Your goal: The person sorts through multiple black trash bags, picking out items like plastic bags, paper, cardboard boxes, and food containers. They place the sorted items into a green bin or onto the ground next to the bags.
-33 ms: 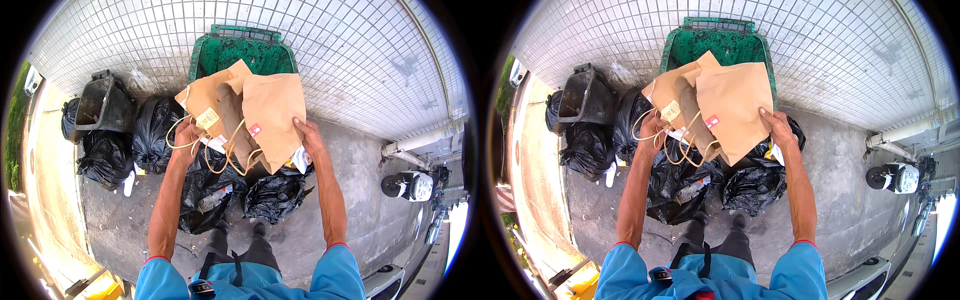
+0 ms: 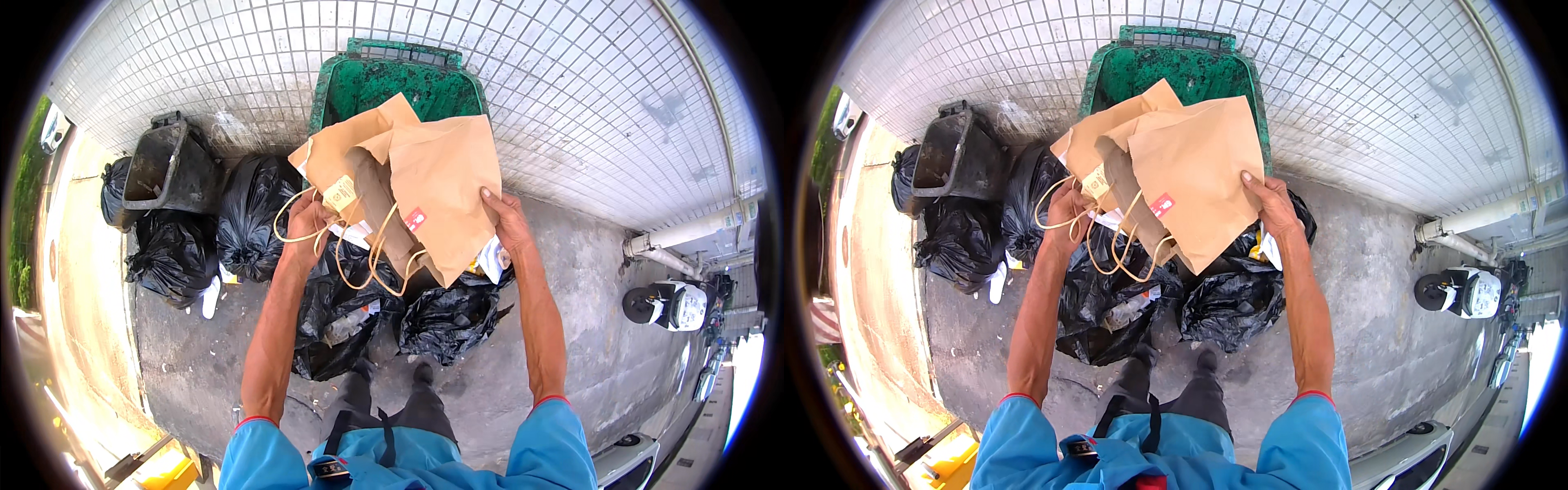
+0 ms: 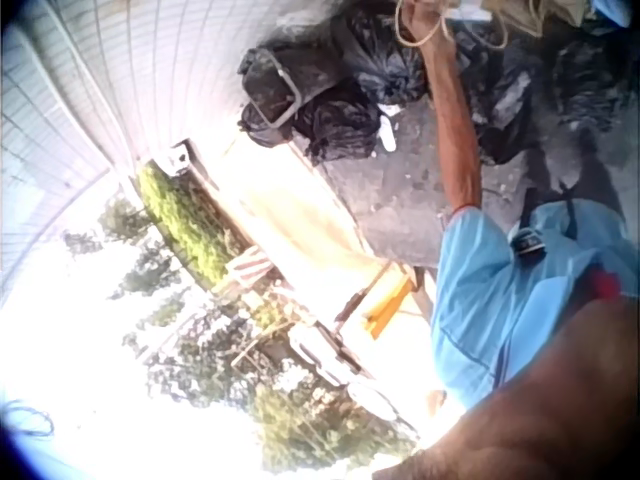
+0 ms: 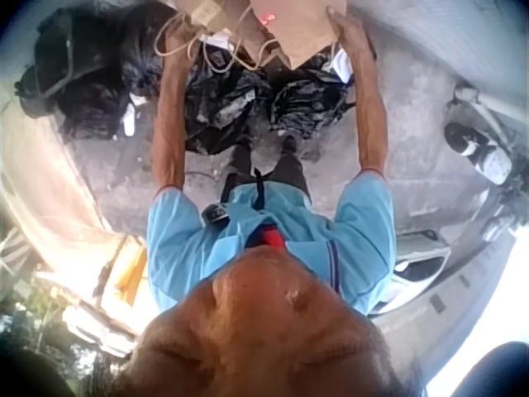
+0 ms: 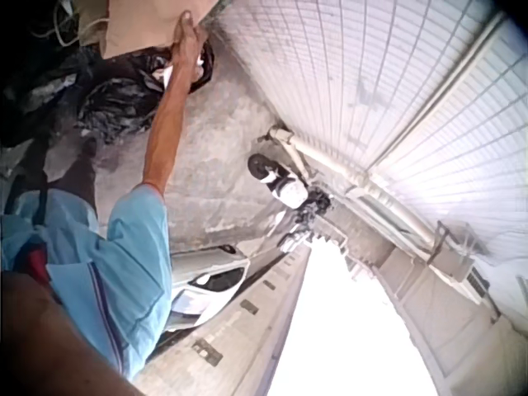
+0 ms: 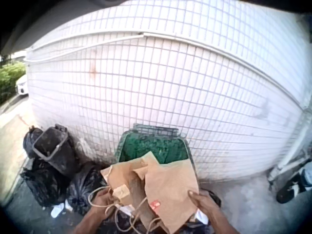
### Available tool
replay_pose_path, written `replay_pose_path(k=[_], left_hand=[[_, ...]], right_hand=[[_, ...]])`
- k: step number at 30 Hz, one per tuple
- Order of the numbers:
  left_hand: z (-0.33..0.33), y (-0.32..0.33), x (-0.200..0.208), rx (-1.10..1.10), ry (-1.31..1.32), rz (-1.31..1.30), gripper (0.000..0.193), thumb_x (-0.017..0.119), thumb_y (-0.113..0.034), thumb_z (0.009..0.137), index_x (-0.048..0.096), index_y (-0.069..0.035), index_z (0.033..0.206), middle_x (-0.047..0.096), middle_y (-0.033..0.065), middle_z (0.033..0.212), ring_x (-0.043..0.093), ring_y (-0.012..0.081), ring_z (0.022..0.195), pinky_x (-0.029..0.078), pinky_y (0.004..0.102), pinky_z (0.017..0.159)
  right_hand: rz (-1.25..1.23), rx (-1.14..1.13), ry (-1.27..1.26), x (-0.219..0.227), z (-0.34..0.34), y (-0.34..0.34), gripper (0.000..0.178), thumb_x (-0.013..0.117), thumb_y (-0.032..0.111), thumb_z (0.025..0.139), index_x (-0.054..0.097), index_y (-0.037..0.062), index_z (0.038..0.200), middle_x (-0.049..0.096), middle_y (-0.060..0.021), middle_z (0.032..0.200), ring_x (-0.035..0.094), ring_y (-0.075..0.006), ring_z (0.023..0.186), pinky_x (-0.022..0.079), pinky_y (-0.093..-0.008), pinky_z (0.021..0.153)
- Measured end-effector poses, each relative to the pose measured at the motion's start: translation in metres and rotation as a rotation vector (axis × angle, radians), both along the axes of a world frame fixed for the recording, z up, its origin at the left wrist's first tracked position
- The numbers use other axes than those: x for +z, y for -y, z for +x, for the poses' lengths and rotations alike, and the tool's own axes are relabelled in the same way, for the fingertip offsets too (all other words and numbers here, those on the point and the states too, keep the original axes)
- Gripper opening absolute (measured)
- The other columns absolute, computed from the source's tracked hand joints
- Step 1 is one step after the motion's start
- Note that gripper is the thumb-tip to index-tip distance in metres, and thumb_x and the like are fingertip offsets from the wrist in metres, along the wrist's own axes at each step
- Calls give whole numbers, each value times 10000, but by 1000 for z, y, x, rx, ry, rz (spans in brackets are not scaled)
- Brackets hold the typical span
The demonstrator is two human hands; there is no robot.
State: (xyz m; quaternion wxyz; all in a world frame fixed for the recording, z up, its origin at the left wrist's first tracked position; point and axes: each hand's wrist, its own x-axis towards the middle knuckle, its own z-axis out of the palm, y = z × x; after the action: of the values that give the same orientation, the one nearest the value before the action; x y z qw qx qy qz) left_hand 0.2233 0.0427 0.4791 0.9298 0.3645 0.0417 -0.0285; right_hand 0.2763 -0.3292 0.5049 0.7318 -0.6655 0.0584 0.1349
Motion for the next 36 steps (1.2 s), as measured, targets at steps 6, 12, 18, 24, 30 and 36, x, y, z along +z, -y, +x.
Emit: replay_pose_path(k=[6,12,18,24,30,36], left_hand=[[-10,20,13,-49,12,37,503,430,57,733,508,75,1229,632,140,1027,628,206,781,534,333,721],[1,20,8,-117,64,98,500,411,27,760,498,74,1250,634,143,1033,643,226,837,549,358,760],[-8,6,18,-174,139,405,587,485,-49,788,424,50,1363,602,118,1186,607,195,999,490,325,869],[-8,-8,14,-135,65,38,547,496,-200,895,415,17,1390,606,114,1221,636,197,1026,534,335,815],[8,-6,23,-55,41,-64,606,359,-491,1022,424,-12,1389,628,105,1235,682,200,971,572,325,695],[5,2,24,1,24,-202,517,378,-411,1021,448,-45,1379,620,89,1260,672,205,1000,575,364,732]], right_hand=[[-30,91,-12,27,37,-43,437,704,305,873,654,-36,1141,708,-132,1003,680,-174,863,541,-296,773],[81,236,-179,-13,80,-60,423,714,316,861,658,-15,1120,695,-84,995,667,-150,838,543,-294,732],[-129,267,-169,-28,75,-85,379,717,244,879,648,-52,1104,690,-112,1037,672,-161,850,561,-313,747],[56,20,6,-69,84,-62,335,669,211,912,637,-75,1085,681,-129,1052,673,-185,867,558,-337,759],[233,-37,6,-66,88,-52,435,625,189,956,500,-16,1319,628,-105,1202,646,-180,1007,563,-336,816],[436,-102,-66,-54,79,-47,485,625,233,953,476,57,1380,620,-80,1264,653,-191,1057,571,-353,856]])
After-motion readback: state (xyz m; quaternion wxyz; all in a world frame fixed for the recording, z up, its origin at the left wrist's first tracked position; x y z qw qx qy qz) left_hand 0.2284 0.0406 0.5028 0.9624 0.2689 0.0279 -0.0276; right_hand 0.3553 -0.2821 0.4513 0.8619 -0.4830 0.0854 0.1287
